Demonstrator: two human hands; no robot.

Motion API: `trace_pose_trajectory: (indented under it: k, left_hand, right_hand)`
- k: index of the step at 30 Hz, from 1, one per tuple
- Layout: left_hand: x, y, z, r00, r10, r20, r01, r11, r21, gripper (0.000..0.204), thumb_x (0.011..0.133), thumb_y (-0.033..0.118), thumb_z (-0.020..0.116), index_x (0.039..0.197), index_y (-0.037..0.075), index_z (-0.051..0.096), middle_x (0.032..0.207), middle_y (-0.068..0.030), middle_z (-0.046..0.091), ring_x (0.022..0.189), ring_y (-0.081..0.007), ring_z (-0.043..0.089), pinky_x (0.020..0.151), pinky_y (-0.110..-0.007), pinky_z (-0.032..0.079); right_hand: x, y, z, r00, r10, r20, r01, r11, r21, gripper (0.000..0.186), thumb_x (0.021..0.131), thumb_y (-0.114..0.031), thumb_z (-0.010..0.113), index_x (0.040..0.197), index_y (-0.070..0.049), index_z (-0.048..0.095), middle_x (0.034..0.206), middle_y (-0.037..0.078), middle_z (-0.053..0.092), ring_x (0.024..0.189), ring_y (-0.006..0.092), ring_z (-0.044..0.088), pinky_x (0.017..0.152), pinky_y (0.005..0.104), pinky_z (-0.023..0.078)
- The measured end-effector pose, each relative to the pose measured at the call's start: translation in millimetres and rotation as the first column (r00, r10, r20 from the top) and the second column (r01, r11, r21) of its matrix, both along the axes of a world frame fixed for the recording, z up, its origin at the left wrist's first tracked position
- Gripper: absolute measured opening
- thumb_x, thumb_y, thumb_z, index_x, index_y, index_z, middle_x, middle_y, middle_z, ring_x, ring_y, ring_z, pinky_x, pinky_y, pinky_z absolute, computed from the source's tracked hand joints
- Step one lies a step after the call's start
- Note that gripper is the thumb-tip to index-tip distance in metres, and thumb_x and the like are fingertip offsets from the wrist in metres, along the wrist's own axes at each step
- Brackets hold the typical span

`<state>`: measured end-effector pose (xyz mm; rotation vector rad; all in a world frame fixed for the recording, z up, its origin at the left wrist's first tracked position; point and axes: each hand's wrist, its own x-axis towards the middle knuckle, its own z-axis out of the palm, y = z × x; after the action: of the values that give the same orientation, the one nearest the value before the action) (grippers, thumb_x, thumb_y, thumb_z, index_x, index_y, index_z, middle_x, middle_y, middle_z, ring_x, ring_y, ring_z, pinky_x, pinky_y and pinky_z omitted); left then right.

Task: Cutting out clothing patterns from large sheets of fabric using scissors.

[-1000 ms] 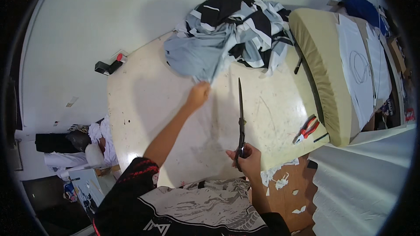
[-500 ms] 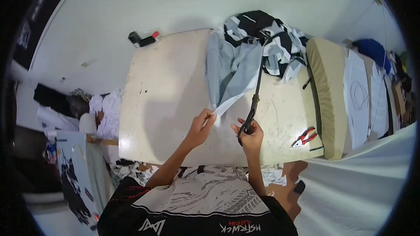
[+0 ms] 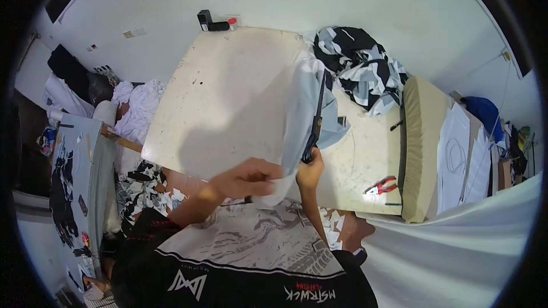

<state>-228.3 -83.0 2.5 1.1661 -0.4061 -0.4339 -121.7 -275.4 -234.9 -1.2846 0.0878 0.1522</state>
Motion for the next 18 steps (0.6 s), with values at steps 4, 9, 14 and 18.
trace_pose_trajectory:
  k: [4,9,14,18]
  left_hand:
    - [-29,16,35,0.998,-0.036,0.051,0.05,0.953,-0.298,0.03,0.1,0.019,0.072,0.084,-0.003,0.06,0.079,-0.0028,0.061,0.068,-0.0119,0.054,0.058,-0.034,0.036]
    - [-28,-12,58,0.907,-0.24,0.344,0.349,0.888,-0.299,0.029,0.096,0.017,0.076,0.08,-0.001,0.06,0.062,-0.0097,0.056,0.049,-0.0249,0.05,0.049,-0.039,0.032]
    - [-44,13,62,0.911,-0.064,0.408,0.284,0.816,-0.504,0.031,0.094,0.013,0.078,0.074,0.0,0.058,0.059,-0.0085,0.054,0.047,-0.0261,0.051,0.048,-0.039,0.03]
    - [-65,41,65,0.892,0.064,0.447,0.204,0.826,-0.525,0.039,0.093,0.014,0.08,0.067,0.003,0.053,0.053,-0.0055,0.05,0.042,-0.0257,0.045,0.047,-0.041,0.026]
  right_hand:
    - [0,5,-5,0.966,-0.175,0.192,0.188,0.981,-0.047,0.025,0.085,0.013,0.063,0.107,0.001,0.061,0.099,0.005,0.064,0.092,0.012,0.061,0.086,0.0277,0.049]
    - [34,-17,-24,0.852,-0.475,0.221,0.508,0.852,-0.127,0.019,0.09,0.005,0.067,0.107,0.004,0.06,0.095,0.006,0.063,0.089,0.0129,0.056,0.08,0.0306,0.049]
    - [59,-98,-10,0.888,-0.214,0.407,0.352,0.885,-0.304,0.016,0.091,0.001,0.069,0.105,0.005,0.063,0.092,0.006,0.064,0.084,0.0156,0.059,0.08,0.0327,0.05]
    - [60,-118,43,0.849,-0.221,0.48,0.433,0.811,-0.393,0.03,0.088,0.003,0.068,0.118,0.004,0.066,0.099,0.008,0.068,0.087,0.0172,0.062,0.081,0.0319,0.052]
